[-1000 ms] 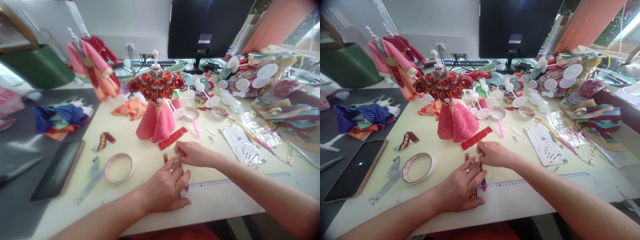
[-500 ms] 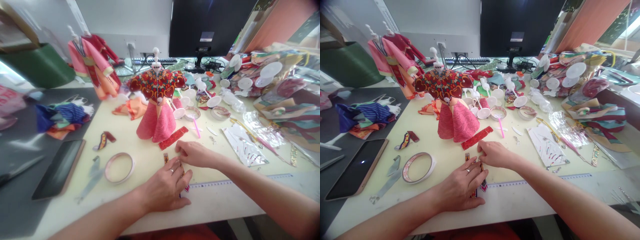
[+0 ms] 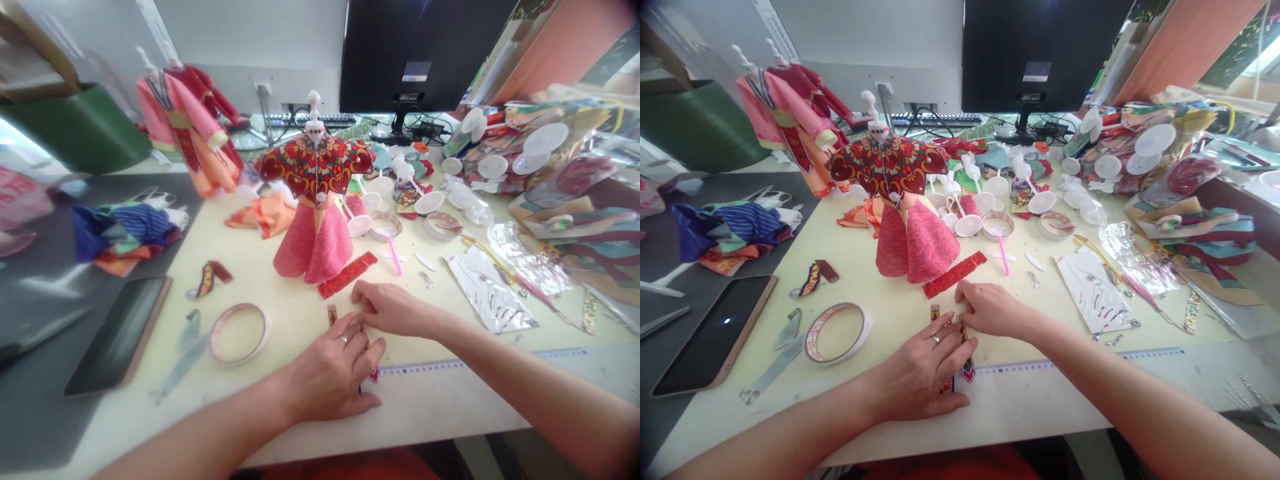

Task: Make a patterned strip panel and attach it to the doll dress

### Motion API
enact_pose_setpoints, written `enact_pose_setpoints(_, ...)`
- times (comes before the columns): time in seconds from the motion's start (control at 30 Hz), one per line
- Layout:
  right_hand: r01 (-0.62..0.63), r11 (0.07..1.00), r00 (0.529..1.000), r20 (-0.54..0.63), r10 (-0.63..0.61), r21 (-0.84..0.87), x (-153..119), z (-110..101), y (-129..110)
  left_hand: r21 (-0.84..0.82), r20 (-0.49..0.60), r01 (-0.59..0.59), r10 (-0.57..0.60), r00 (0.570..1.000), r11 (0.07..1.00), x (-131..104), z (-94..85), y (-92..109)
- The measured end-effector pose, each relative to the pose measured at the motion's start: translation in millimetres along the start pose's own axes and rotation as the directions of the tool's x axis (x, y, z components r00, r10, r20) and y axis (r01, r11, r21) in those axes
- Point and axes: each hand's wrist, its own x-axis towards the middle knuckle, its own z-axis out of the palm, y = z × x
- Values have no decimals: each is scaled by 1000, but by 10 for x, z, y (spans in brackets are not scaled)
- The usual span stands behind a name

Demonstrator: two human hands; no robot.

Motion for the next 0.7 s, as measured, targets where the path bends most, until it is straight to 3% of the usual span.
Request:
enact_pose_setpoints(0.17, 9, 997, 1000, -21, -8, 72, -11, 6, 17, -174, -63, 39, -51, 997, 984, -8, -56, -43)
enact_pose_setpoints(0.27, 22, 988, 999, -30, -18, 155, -30, 18, 60, -405, -161, 143, -224, 961, 903, 3, -174, -81)
enact_pose_setpoints(0.33, 28, 978, 998, -58, -16, 208, -46, 40, 97, -617, -124, 247, -402, 907, 747, 14, -253, -103)
enact_pose_setpoints(0.4, 30, 966, 995, -99, -5, 256, -63, 68, 128, -797, 7, 342, -558, 830, 498, 20, -301, -121)
enact_pose_setpoints(0.47, 29, 955, 989, -147, 16, 297, -87, 95, 141, -898, 154, 376, -636, 756, 230, 16, -310, -137)
enact_pose_setpoints(0.53, 27, 943, 976, -212, 47, 331, -124, 117, 120, -936, 263, 352, -646, 716, 9, 2, -294, -151)
enact_pose_setpoints(0.6, 25, 932, 954, -286, 85, 361, -179, 135, 56, -941, 324, 308, -634, 702, -139, -12, -274, -161)
enact_pose_setpoints(0.7, 97, 927, 884, -460, 88, 362, -282, 165, -95, -930, 366, 276, -624, 690, -241, -23, -263, -168)
